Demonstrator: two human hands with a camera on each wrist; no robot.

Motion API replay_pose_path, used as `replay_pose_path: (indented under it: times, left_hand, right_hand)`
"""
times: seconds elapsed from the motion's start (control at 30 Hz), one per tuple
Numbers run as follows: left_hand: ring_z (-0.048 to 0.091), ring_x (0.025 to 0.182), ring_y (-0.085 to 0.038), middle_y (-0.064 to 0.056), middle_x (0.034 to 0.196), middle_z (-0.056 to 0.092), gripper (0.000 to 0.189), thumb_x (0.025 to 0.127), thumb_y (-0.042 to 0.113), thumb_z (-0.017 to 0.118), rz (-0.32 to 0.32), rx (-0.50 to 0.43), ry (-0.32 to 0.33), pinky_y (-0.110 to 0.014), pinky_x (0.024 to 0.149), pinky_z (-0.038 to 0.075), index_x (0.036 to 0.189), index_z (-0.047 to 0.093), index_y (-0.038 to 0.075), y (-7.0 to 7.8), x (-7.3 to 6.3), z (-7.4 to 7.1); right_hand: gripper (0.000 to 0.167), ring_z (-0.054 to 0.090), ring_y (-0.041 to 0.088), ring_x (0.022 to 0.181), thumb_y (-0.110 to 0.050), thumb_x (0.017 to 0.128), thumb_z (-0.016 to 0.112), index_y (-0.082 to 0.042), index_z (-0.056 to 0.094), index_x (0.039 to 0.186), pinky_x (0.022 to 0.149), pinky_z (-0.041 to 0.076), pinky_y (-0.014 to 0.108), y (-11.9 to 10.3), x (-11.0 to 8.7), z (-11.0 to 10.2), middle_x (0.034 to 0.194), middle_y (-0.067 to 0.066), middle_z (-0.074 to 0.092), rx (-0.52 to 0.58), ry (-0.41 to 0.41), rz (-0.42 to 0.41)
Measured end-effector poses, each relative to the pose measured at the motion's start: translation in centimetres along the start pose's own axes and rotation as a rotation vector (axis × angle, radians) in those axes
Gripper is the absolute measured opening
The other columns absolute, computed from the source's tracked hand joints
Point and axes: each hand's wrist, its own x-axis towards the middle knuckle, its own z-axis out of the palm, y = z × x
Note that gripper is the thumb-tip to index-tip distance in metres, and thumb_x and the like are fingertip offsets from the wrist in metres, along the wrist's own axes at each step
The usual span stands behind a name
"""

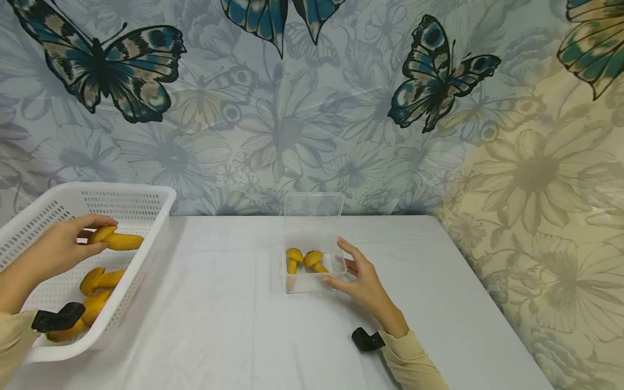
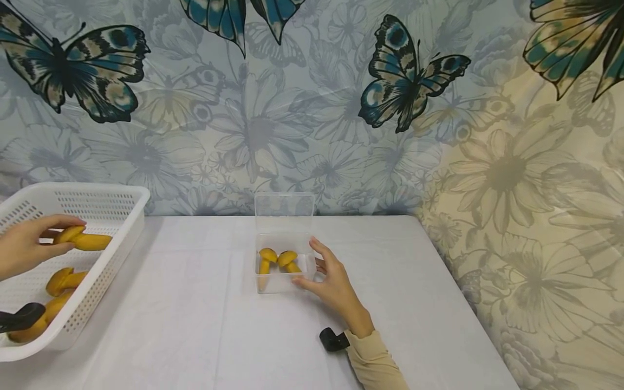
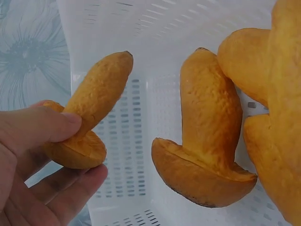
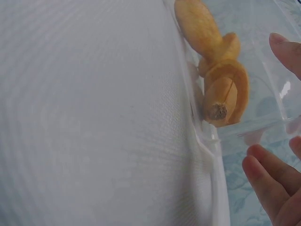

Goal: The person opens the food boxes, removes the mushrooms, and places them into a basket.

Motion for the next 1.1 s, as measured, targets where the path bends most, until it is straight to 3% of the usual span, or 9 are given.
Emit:
replay_pose_path:
  times: [0.43,0.73,0.9,1.1]
  left_hand:
    - [0.055,0.106,-0.059,-0.037,0.125,0.056,0.045,0.085,0.001,0.071,-0.018,-0.015,-0.133,-0.061,0.078,0.056,0.127,0.057,-0.005,-0.13,0.2,0.03]
    - [0.06,0.104,-0.057,-0.037,0.127,0.056,0.044,0.084,0.0,0.073,0.03,-0.045,-0.199,-0.048,0.074,0.06,0.126,0.059,-0.005,-0.31,0.26,0.31]
    - [0.054,0.109,-0.06,-0.04,0.131,0.051,0.048,0.088,0.004,0.07,-0.004,-0.033,-0.228,-0.054,0.077,0.058,0.131,0.053,-0.009,-0.36,0.25,0.33]
    - [0.052,0.112,-0.061,-0.039,0.133,0.05,0.047,0.094,0.012,0.066,-0.03,-0.016,-0.215,-0.062,0.079,0.055,0.134,0.05,-0.007,0.22,0.31,0.12]
  right_hand:
    - [0.093,0.054,0.042,0.13,-0.019,0.076,0.087,-0.017,0.035,0.153,0.104,0.05,0.045,0.12,-0.11,-0.12,0.159,0.013,0.035,-0.004,0.013,-0.009]
    - [0.094,0.055,0.042,0.128,-0.016,0.075,0.087,-0.014,0.035,0.153,0.103,0.05,0.046,0.22,-0.11,-0.03,0.159,0.015,0.035,-0.002,0.01,-0.017]
    - [0.093,0.055,0.042,0.128,-0.016,0.076,0.087,-0.014,0.035,0.153,0.102,0.051,0.045,0.21,-0.11,-0.01,0.159,0.014,0.035,0.0,0.007,-0.018]
    - [0.092,0.057,0.038,0.127,-0.018,0.077,0.086,-0.017,0.034,0.153,0.103,0.051,0.045,0.16,-0.02,-0.03,0.16,0.013,0.034,0.006,-0.001,0.002]
